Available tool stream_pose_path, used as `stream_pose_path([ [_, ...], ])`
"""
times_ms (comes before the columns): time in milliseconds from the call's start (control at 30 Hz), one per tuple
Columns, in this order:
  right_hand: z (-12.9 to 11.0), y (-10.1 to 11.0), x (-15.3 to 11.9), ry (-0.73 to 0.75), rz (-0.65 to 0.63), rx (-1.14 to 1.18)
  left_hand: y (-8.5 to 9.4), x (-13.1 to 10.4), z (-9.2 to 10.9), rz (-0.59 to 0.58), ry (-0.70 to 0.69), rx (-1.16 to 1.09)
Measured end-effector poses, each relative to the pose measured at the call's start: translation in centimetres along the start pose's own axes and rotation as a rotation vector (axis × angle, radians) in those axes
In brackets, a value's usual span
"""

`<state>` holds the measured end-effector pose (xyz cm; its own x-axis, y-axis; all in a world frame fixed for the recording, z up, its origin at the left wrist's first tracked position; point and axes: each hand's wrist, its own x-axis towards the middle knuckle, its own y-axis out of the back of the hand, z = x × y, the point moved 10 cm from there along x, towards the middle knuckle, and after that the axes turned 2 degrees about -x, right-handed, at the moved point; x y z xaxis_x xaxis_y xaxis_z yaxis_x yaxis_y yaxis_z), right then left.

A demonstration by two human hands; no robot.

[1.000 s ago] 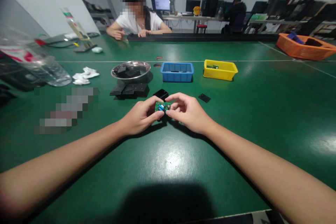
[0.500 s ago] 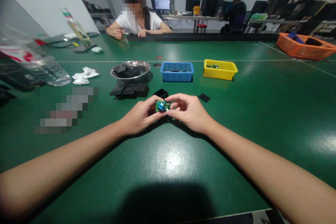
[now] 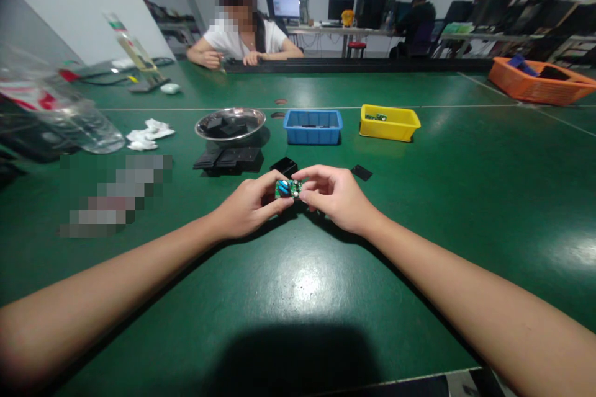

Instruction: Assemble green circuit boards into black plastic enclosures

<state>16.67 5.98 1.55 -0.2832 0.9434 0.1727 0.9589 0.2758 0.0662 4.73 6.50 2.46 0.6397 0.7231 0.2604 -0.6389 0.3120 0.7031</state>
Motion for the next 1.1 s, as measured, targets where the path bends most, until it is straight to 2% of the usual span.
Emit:
stream_pose_path([
  [300,0.41,0.01,-0.11,-0.043,0.007,0.015,-0.07,0.09,-0.12,-0.024,0.009,0.074],
  [800,0.74,-0.17,0.01,-0.068,-0.051,0.009,-0.12,0.02,0.03,-0.022,-0.014,0.056],
  [1100,0.9,0.01,0.06,-0.074,-0.03,0.011,-0.16,-0.02,0.02,-0.03,-0.011,0.051],
])
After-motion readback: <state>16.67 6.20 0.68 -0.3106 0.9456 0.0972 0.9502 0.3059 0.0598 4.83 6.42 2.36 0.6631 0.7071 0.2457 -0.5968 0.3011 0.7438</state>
